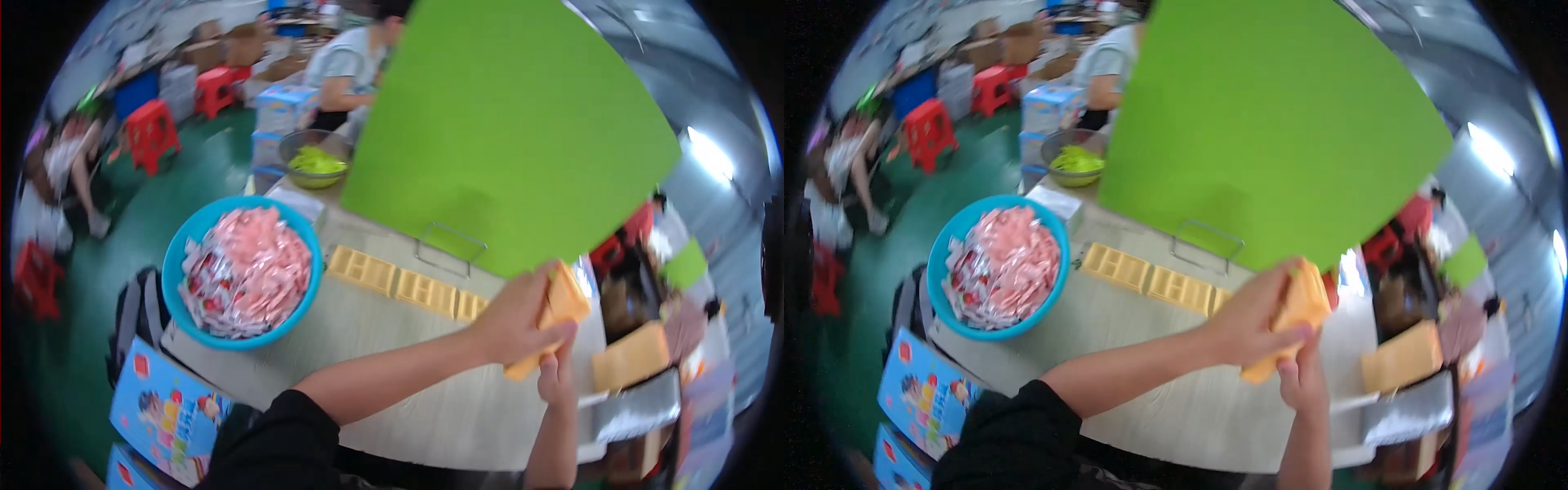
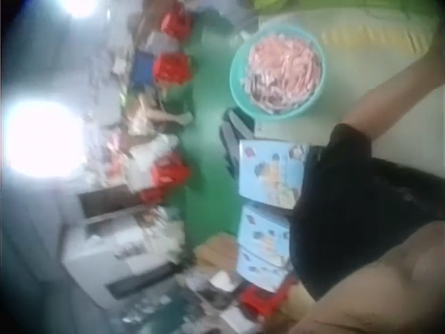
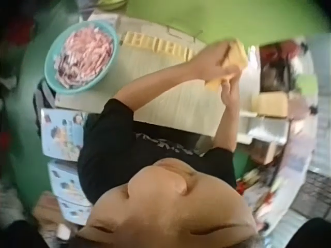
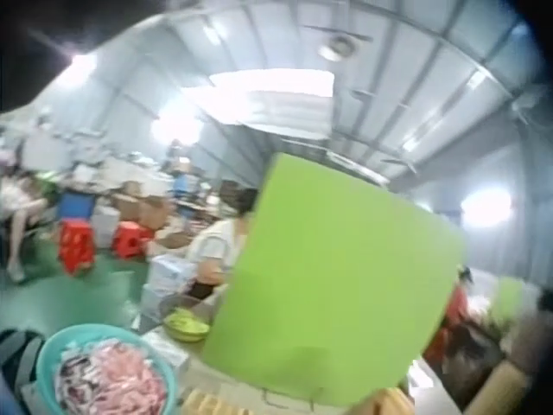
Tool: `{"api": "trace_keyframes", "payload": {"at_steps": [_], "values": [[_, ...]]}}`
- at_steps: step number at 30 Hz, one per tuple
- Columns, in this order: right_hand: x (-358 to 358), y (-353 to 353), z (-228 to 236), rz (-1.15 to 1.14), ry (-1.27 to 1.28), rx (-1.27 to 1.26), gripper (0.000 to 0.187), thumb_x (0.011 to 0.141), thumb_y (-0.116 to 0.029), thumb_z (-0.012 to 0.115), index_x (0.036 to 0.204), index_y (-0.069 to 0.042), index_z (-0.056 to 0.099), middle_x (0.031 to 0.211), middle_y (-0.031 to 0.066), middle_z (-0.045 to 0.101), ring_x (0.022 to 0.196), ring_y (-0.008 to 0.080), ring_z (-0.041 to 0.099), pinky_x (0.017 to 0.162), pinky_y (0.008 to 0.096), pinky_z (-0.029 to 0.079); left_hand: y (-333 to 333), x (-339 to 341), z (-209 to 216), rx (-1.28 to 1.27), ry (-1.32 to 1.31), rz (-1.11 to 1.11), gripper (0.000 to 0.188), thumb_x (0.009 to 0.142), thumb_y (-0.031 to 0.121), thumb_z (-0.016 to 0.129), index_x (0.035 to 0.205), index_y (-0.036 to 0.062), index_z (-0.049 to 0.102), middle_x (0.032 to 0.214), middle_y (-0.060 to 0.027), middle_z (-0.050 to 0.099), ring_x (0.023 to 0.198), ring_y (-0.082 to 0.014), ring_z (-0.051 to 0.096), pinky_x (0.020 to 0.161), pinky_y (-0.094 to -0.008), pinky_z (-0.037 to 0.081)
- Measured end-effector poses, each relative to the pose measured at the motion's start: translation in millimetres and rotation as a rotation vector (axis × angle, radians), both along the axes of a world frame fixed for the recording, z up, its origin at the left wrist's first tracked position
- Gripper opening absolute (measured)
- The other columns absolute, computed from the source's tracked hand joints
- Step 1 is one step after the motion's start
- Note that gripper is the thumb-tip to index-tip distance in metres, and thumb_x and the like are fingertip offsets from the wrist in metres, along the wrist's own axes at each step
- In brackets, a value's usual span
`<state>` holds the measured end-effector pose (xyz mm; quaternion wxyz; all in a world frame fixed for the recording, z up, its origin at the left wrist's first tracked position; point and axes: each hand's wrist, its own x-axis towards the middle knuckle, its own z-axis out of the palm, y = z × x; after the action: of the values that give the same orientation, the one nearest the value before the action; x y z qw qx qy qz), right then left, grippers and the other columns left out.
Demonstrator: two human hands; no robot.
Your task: Arranging yellow plastic trays in a grid on a table in a factory setting.
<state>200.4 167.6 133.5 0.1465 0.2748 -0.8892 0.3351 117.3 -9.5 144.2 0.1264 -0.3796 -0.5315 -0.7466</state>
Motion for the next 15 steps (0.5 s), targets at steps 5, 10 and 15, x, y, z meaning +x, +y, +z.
{"api": "trace_keyframes", "payload": {"at_steps": [5,10,15], "values": [[18.1,11.7,-9.1,0.106,-0.007,0.03,0.097,0.097,-0.061,0.053,0.159,0.003,0.014,0.159,0.0203,0.032,0.149,0.0321,0.031,0.12,0.0414,0.027,-16.1,13.4,8.3,-0.239,-0.004,-0.02,0.089,0.087,0.048,0.069,0.148,-0.0064,0.033,0.122,-0.0304,0.056,0.113,-0.0455,0.055,0.101,-0.0483,0.044],[29.2,20.6,-7.4,0.004,-0.02,-0.054,0.101,0.097,-0.065,0.051,0.161,0.001,0.009,0.162,0.0183,0.028,0.15,0.0296,0.029,0.121,0.0406,0.026,-20.3,23.5,9.7,-0.234,-0.034,-0.062,0.088,0.087,0.049,0.069,0.146,-0.0066,0.036,0.124,-0.0306,0.056,0.114,-0.0439,0.055,0.102,-0.0476,0.044],[26.7,32.2,-1.4,-0.265,-0.075,-0.247,0.112,0.092,-0.07,0.056,0.163,-0.001,0.003,0.164,0.0167,0.023,0.152,0.0278,0.025,0.122,0.0408,0.024,-5.7,1.9,5.0,-0.044,0.108,0.014,0.072,0.084,0.042,0.074,0.131,-0.0041,0.047,0.111,-0.027,0.062,0.1,-0.0428,0.062,0.088,-0.0479,0.05]]}}
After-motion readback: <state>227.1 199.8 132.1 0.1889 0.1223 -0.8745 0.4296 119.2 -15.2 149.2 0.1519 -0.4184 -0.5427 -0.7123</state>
